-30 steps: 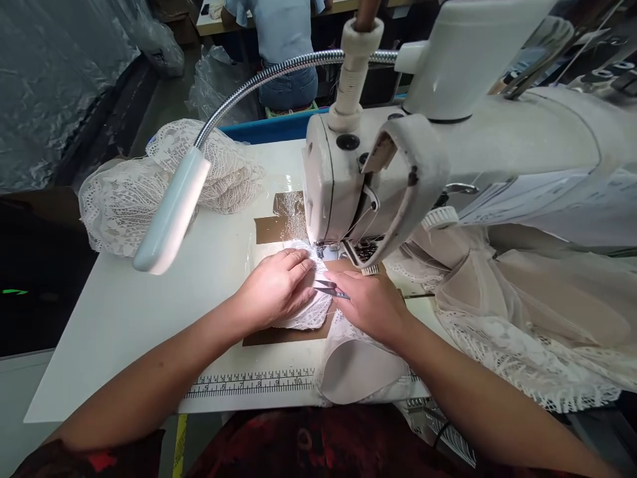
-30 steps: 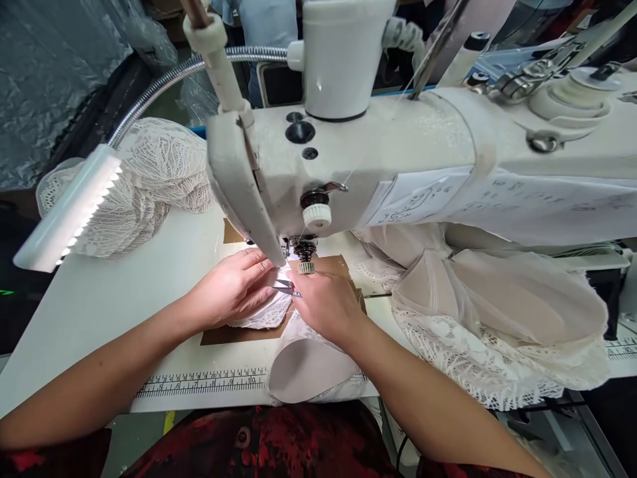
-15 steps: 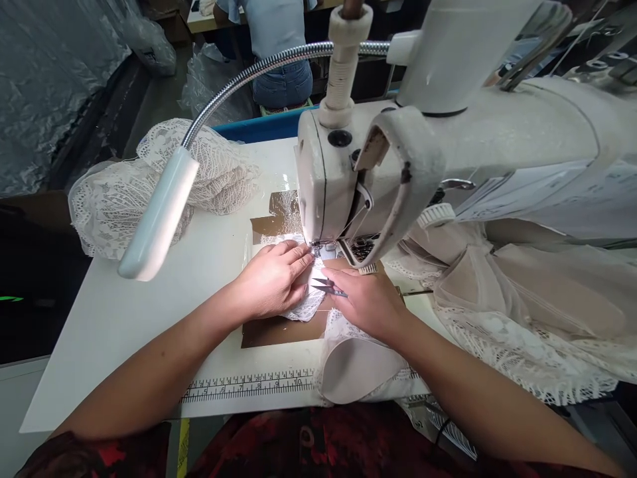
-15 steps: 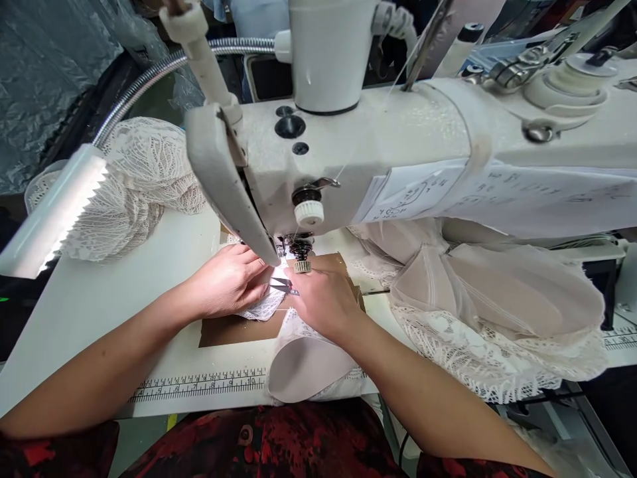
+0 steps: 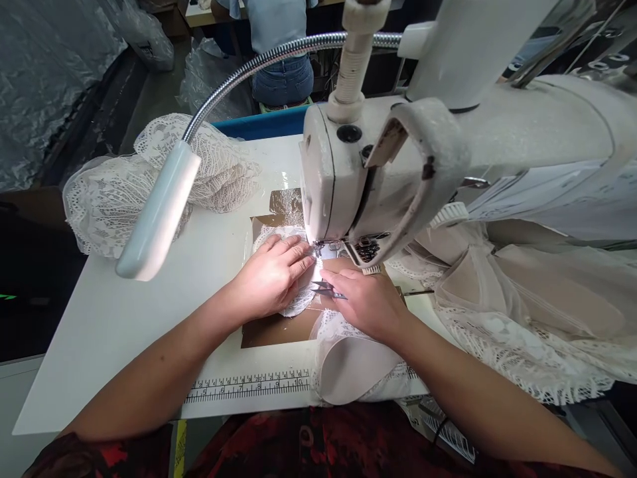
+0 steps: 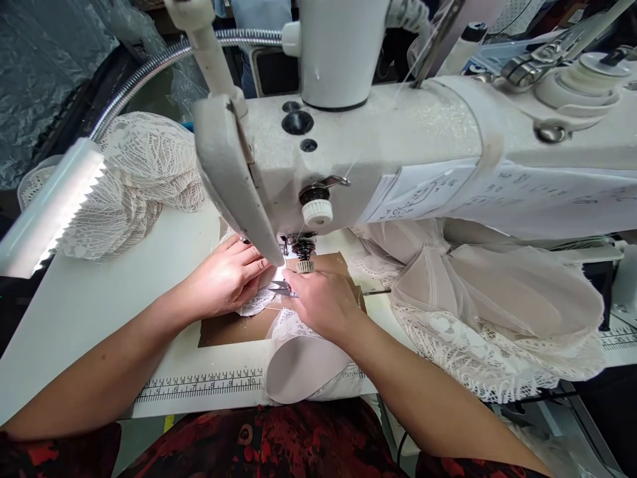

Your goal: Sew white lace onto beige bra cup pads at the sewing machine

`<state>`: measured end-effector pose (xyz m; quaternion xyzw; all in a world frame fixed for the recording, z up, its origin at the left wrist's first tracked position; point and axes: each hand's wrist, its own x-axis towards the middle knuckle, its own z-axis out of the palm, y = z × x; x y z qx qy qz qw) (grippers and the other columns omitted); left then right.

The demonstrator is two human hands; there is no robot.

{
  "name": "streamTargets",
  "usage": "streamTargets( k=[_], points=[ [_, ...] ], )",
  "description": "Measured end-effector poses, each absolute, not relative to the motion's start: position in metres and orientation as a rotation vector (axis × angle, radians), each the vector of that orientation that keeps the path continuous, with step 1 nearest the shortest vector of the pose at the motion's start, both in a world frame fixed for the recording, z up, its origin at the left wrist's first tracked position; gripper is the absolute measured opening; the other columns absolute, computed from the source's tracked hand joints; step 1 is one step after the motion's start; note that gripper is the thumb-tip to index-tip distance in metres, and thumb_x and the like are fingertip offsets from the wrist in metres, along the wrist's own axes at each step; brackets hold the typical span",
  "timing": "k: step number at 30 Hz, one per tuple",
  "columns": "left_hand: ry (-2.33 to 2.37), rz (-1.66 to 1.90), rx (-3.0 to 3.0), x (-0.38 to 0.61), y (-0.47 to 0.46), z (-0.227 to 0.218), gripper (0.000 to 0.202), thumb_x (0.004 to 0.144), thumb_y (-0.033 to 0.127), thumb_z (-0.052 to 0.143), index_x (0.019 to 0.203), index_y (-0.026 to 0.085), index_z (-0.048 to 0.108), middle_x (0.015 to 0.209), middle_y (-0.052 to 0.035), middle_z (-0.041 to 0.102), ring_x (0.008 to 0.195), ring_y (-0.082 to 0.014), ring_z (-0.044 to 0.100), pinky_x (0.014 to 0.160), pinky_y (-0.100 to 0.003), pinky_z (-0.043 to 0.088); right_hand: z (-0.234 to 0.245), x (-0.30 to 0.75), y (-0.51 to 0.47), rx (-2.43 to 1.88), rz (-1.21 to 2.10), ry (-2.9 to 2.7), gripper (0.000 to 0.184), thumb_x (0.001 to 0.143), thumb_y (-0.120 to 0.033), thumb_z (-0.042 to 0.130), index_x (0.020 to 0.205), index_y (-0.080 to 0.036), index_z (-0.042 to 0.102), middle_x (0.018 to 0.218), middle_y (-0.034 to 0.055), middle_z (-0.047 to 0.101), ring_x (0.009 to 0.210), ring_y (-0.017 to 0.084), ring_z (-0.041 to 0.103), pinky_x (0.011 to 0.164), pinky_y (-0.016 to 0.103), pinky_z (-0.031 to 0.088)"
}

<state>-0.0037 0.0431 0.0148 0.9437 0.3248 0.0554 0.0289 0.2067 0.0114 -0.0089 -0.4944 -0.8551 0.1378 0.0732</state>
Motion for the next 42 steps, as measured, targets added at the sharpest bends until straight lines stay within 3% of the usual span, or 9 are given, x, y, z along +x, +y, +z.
streamTargets(
  k=[6,11,19,25,29,31,35,39,42],
  points=[
    [0.840,0.380,2.846,-0.002,0.042,0.005,0.027,0.090,0.012,0.045,0.108,0.010,0.064,0.114,-0.0158,0.065,0.107,-0.0246,0.059,0.093,-0.042,0.047,-0.010,0.206,0.010,-1.490,0.351,-2.577,0.032,0.085,-0.038,0.055,0.112,-0.023,0.065,0.088,0.0045,0.072,0.068,0.020,0.063,0.054,0.030,0.033],
    [0.859,0.385,2.843,-0.003,0.045,0.001,0.028,0.089,0.011,0.044,0.106,0.010,0.065,0.114,-0.0164,0.065,0.107,-0.0253,0.061,0.092,-0.044,0.049,-0.012,0.203,0.010,-1.561,0.333,-2.572,0.037,0.084,-0.028,0.051,0.119,-0.025,0.061,0.086,0.0042,0.073,0.066,0.020,0.062,0.054,0.030,0.033],
    [1.014,0.364,2.831,-0.009,0.048,-0.008,0.039,0.086,0.013,0.047,0.124,0.011,0.056,0.128,-0.0169,0.057,0.116,-0.0271,0.055,0.098,-0.047,0.044,0.006,0.209,0.019,-1.529,0.633,-2.437,0.038,0.082,-0.029,0.054,0.119,-0.023,0.060,0.092,0.0050,0.071,0.078,0.021,0.063,0.060,0.027,0.040],
    [1.079,0.419,2.765,-0.014,0.049,-0.011,0.044,0.087,0.013,0.044,0.130,0.009,0.051,0.130,-0.0169,0.055,0.119,-0.0269,0.051,0.100,-0.046,0.042,0.028,0.258,-0.004,-1.594,1.006,-2.358,0.031,0.078,-0.049,0.063,0.095,-0.023,0.065,0.079,0.0022,0.068,0.063,0.017,0.058,0.053,0.026,0.037],
    [1.180,0.339,2.757,-0.011,0.043,-0.008,0.044,0.087,0.015,0.045,0.130,0.010,0.052,0.134,-0.0144,0.053,0.124,-0.0293,0.046,0.101,-0.047,0.041,0.026,0.267,-0.032,-1.534,1.167,-2.538,0.021,0.085,-0.039,0.057,0.072,-0.022,0.058,0.064,-0.0013,0.058,0.058,0.015,0.052,0.052,0.025,0.035],
    [1.298,0.257,2.727,-0.007,0.037,-0.001,0.040,0.086,0.016,0.047,0.125,0.012,0.056,0.132,-0.0138,0.055,0.120,-0.0304,0.049,0.096,-0.047,0.043,0.026,0.258,-0.040,-1.472,1.127,-2.500,0.021,0.089,-0.032,0.050,0.073,-0.021,0.057,0.073,0.0012,0.061,0.068,0.016,0.056,0.060,0.026,0.041],
    [1.514,0.040,2.580,-0.013,0.024,0.023,0.034,0.083,0.015,0.046,0.114,0.013,0.060,0.116,-0.0150,0.061,0.103,-0.0298,0.055,0.077,-0.039,0.047,0.033,0.228,-0.042,-1.415,0.927,-2.292,0.016,0.092,-0.028,0.045,0.093,-0.021,0.059,0.110,0.0078,0.062,0.099,0.022,0.058,0.084,0.032,0.045],
    [1.591,0.003,2.269,-0.051,0.009,0.045,0.040,0.078,0.020,0.050,0.117,0.013,0.052,0.107,-0.0128,0.061,0.092,-0.0258,0.057,0.067,-0.032,0.042,0.045,0.195,-0.036,-1.340,1.134,-2.221,0.023,0.096,-0.032,0.037,0.104,-0.021,0.056,0.092,0.0050,0.065,0.081,0.018,0.062,0.075,0.031,0.048],
    [1.635,-0.036,2.050,-0.091,-0.006,0.046,0.025,0.076,0.033,0.054,0.094,0.016,0.056,0.088,-0.0067,0.062,0.075,-0.0225,0.057,0.058,-0.030,0.036,0.046,0.166,-0.031,-1.169,1.303,-2.290,0.024,0.097,-0.031,0.035,0.098,-0.020,0.057,0.085,0.0031,0.063,0.075,0.016,0.061,0.070,0.029,0.049]
  ],
)
